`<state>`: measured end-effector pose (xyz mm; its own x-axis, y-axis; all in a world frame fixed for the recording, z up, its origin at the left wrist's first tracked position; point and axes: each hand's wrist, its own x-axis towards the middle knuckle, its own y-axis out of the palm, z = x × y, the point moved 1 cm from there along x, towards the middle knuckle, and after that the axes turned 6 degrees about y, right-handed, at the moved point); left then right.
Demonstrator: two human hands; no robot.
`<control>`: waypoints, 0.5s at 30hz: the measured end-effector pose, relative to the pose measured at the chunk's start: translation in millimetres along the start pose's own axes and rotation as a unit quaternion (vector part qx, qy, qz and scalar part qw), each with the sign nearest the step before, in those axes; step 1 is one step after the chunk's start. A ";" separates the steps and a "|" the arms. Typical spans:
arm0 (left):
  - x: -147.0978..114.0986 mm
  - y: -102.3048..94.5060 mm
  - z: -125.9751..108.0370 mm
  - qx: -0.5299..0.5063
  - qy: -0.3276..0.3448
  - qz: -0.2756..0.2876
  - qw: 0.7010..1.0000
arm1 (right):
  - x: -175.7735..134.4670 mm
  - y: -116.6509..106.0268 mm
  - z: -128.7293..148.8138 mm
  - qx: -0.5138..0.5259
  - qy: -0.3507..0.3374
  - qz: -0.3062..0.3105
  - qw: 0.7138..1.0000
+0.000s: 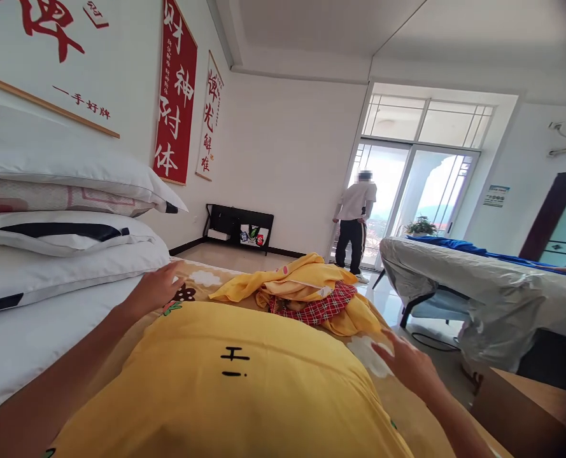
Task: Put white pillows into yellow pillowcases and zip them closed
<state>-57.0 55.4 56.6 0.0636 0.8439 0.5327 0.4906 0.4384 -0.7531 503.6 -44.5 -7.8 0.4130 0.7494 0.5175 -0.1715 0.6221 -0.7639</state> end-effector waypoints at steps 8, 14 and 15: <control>-14.4 171.5 -90.2 0.047 0.111 0.173 0.978 | -32.6 121.2 147.2 -0.033 -0.083 0.223 0.971; -24.1 206.2 -26.9 0.023 0.074 0.250 0.965 | -45.2 150.6 100.1 0.013 -0.051 0.285 0.957; -16.8 200.0 -11.4 0.023 0.053 0.254 0.966 | -37.3 147.5 86.7 0.014 -0.035 0.292 0.956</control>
<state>49.9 125.3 -98.5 0.3746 0.9187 0.1251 0.3341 -0.0079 -0.9425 385.4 39.0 -106.3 0.1793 0.9833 0.0302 -0.3788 0.0974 -0.9203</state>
